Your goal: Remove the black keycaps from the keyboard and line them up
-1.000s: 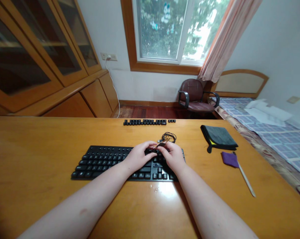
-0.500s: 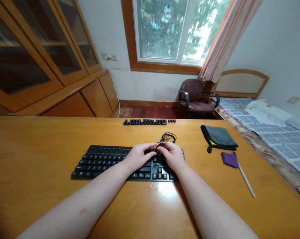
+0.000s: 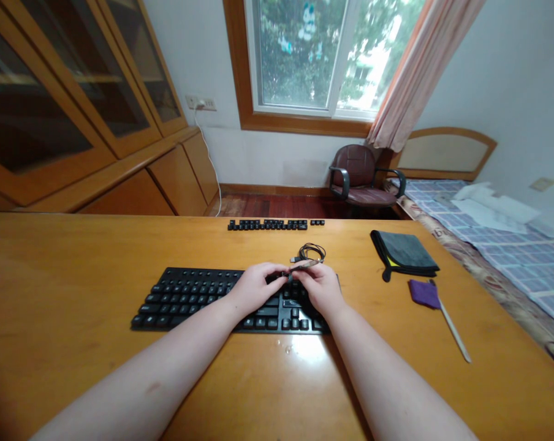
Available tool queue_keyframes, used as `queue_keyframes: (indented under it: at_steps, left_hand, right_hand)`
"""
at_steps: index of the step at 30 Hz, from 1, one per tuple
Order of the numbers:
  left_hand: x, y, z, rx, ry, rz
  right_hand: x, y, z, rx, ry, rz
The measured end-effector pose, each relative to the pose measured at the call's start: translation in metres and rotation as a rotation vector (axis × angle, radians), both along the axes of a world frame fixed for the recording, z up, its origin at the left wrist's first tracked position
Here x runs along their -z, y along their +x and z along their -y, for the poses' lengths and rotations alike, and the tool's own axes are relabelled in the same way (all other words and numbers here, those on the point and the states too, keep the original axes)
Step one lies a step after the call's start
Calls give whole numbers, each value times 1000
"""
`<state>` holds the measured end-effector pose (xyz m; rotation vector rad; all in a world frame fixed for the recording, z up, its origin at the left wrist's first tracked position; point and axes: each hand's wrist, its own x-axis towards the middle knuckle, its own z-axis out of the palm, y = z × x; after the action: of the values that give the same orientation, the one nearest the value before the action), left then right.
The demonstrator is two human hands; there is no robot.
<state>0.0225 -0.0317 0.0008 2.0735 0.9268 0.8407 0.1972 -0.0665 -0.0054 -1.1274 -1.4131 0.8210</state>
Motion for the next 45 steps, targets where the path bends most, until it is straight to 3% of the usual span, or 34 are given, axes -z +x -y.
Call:
queue_keyframes:
  at_steps: [7, 12, 19, 28, 35, 45]
  left_hand:
    - [0, -1, -3, 17, -1, 102]
    - [0, -2, -6, 54, -35, 89]
    - [1, -3, -6, 8, -97, 65]
    - [-3, -1, -4, -26, -220, 128]
    - [1, 1, -5, 34, -330, 240]
    - [5, 1, -7, 62, -418, 311]
  right_hand:
    - [-1, -4, 1, 40, -27, -98]
    - [-2, -3, 1, 34, -28, -17]
    - [5, -1, 0, 31, -40, 57]
    - [-4, -5, 1, 40, 94, 222]
    - [-2, -4, 2, 111, -43, 236]
    - [-6, -6, 3, 104, -38, 282]
